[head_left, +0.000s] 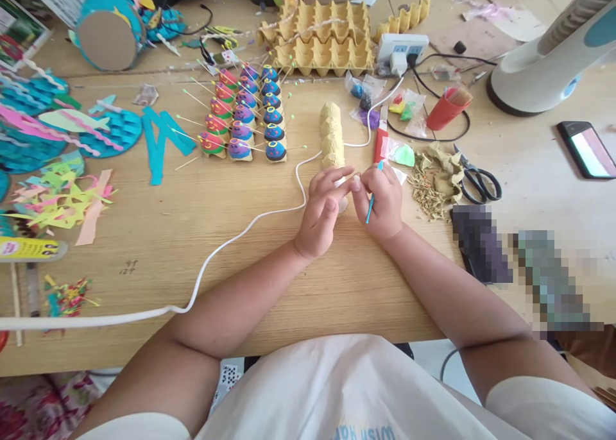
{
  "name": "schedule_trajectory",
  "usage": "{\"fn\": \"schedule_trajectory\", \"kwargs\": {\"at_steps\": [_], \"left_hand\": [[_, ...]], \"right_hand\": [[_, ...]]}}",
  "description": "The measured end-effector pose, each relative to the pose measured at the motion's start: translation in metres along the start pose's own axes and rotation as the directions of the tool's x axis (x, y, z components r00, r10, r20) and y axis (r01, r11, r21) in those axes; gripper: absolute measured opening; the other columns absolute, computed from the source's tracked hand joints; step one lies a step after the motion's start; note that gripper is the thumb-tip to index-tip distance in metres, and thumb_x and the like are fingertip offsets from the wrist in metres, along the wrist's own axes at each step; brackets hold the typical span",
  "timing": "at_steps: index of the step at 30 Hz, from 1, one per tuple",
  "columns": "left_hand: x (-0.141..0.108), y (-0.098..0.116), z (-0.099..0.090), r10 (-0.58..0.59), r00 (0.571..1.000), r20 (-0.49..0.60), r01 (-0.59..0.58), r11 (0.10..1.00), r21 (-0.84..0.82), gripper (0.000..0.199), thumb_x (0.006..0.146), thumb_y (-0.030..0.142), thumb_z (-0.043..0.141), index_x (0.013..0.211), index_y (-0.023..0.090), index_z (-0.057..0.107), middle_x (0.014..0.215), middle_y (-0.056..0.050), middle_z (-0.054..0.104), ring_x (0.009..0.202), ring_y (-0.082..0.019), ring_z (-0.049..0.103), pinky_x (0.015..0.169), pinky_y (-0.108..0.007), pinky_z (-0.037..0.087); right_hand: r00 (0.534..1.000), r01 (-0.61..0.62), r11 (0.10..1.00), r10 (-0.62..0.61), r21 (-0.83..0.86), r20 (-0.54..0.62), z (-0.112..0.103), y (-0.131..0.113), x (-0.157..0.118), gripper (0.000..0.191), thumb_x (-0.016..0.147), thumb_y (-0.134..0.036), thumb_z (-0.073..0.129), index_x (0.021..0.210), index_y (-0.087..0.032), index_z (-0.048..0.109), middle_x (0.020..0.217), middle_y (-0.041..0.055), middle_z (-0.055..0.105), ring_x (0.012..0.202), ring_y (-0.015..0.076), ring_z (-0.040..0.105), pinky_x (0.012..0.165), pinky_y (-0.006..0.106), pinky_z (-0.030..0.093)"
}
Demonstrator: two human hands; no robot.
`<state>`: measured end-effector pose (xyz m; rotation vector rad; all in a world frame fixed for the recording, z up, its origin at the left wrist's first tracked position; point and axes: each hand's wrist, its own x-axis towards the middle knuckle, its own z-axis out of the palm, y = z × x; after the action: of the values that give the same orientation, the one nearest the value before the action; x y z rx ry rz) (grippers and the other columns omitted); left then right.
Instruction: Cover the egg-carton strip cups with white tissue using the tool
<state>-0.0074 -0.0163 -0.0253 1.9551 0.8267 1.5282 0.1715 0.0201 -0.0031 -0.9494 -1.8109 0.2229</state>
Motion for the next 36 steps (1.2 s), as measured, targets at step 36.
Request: {"fn": "schedule_trajectory", "kwargs": {"at_steps": [36], "left_hand": [[-0.0007,0.0022,0.0005,-0.091,0.995,-0.030,0.093,0.992,0.080,0.075,0.119,0.072,0.023,0.144,0.035,0.083,0.164,-0.007,0.073,0.161,-0.031,0.057,0.143,-0.058,0.038]], "right_hand": [[0.998,-0.063,0.998,0.063,-0.006,-0.005,-0.0025,-0.0028,0.0015,0.054,0.119,-0.063,0.042,0.079,-0.028,0.047,0.070,0.0003,0.046,0.069,0.0215,0.047,0.071,0.041,0.038]]}}
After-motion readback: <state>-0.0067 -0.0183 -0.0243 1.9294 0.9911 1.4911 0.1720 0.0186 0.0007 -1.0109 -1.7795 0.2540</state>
